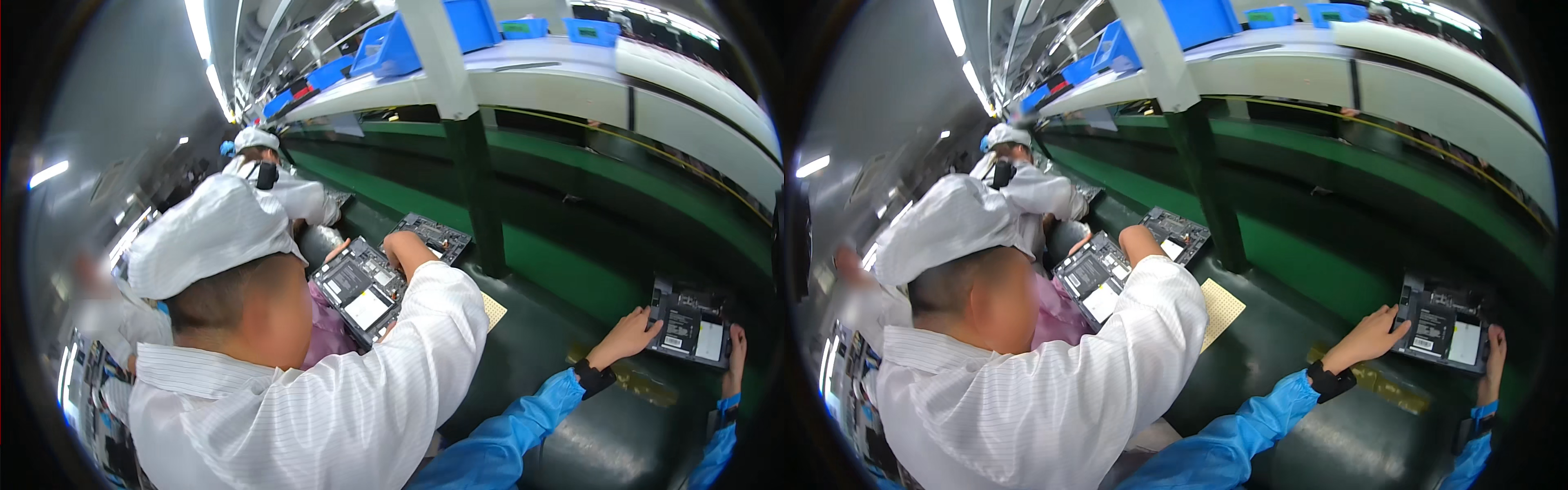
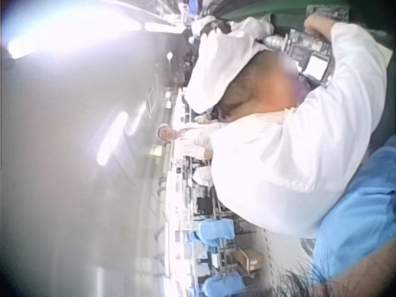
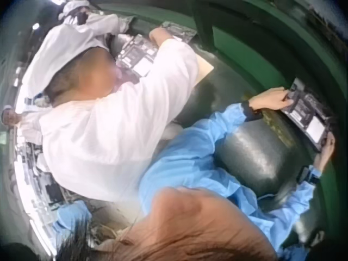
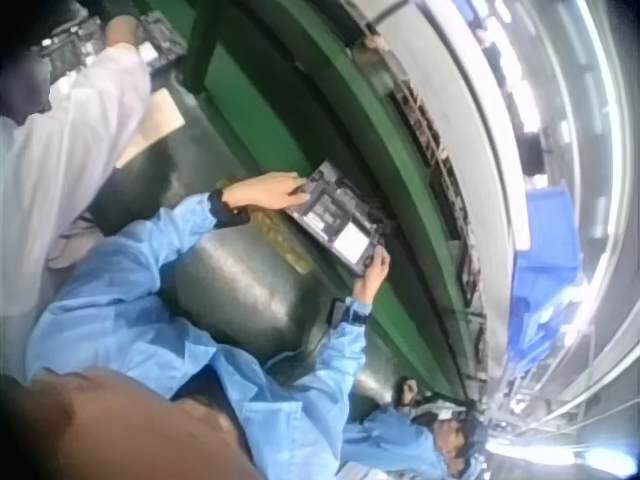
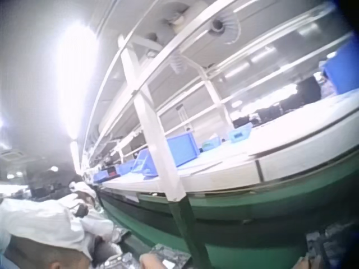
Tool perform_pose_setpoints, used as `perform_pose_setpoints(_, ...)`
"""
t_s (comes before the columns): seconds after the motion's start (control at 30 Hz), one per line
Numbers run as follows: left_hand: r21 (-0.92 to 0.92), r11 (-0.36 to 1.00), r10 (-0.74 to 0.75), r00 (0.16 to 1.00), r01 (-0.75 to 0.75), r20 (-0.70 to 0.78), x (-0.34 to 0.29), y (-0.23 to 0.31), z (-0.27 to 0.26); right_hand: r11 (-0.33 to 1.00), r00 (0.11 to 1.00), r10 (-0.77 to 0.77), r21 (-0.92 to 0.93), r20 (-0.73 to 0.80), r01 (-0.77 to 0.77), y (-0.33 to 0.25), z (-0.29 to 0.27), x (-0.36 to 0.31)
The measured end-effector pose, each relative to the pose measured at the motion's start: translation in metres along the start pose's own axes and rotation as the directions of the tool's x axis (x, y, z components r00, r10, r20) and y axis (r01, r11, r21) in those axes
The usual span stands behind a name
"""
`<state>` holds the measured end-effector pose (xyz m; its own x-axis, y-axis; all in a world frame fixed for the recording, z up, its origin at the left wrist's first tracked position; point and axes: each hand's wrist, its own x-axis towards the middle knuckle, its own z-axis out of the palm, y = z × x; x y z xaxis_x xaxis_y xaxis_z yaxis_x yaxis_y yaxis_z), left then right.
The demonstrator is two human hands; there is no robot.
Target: The recorder is assembling electronic tablet devices on a production line, connecting batteries and ribbon cables.
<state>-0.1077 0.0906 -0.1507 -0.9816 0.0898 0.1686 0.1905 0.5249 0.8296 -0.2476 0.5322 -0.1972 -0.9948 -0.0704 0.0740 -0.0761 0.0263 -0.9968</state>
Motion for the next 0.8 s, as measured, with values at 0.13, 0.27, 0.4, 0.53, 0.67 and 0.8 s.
perform_pose_setpoints(0.13, -0.072, 0.993, -0.097, 0.989, 0.090, -0.109, 0.034, -0.047, 0.027, 0.991, 0.988, 0.110, -0.064, -0.105, -0.117, 0.048, 0.010, 0.047)
perform_pose_setpoints(0.27, -0.250, 0.960, -0.149, 0.986, 0.127, -0.073, 0.048, -0.056, 0.029, 0.994, 0.992, 0.097, -0.043, -0.087, -0.101, 0.058, 0.029, 0.065)
perform_pose_setpoints(0.4, -0.201, 0.969, -0.169, 0.976, 0.140, -0.138, 0.060, -0.076, 0.043, 0.963, 0.990, 0.069, -0.249, -0.126, -0.099, 0.067, 0.040, 0.079)
perform_pose_setpoints(0.53, -0.044, 0.990, -0.144, 0.965, 0.137, -0.219, 0.055, -0.064, 0.056, 0.908, 0.986, -0.094, -0.417, -0.135, 0.030, 0.097, 0.021, 0.071)
perform_pose_setpoints(0.67, 0.013, 0.983, -0.172, 0.942, 0.184, -0.289, 0.037, -0.056, 0.053, 0.941, 0.982, 0.034, -0.326, -0.188, -0.095, 0.100, 0.027, 0.049)
perform_pose_setpoints(0.8, -0.032, 0.985, -0.173, 0.948, 0.170, -0.267, 0.039, -0.052, 0.039, 0.880, 0.998, -0.013, -0.475, -0.060, -0.017, 0.076, 0.036, 0.032)
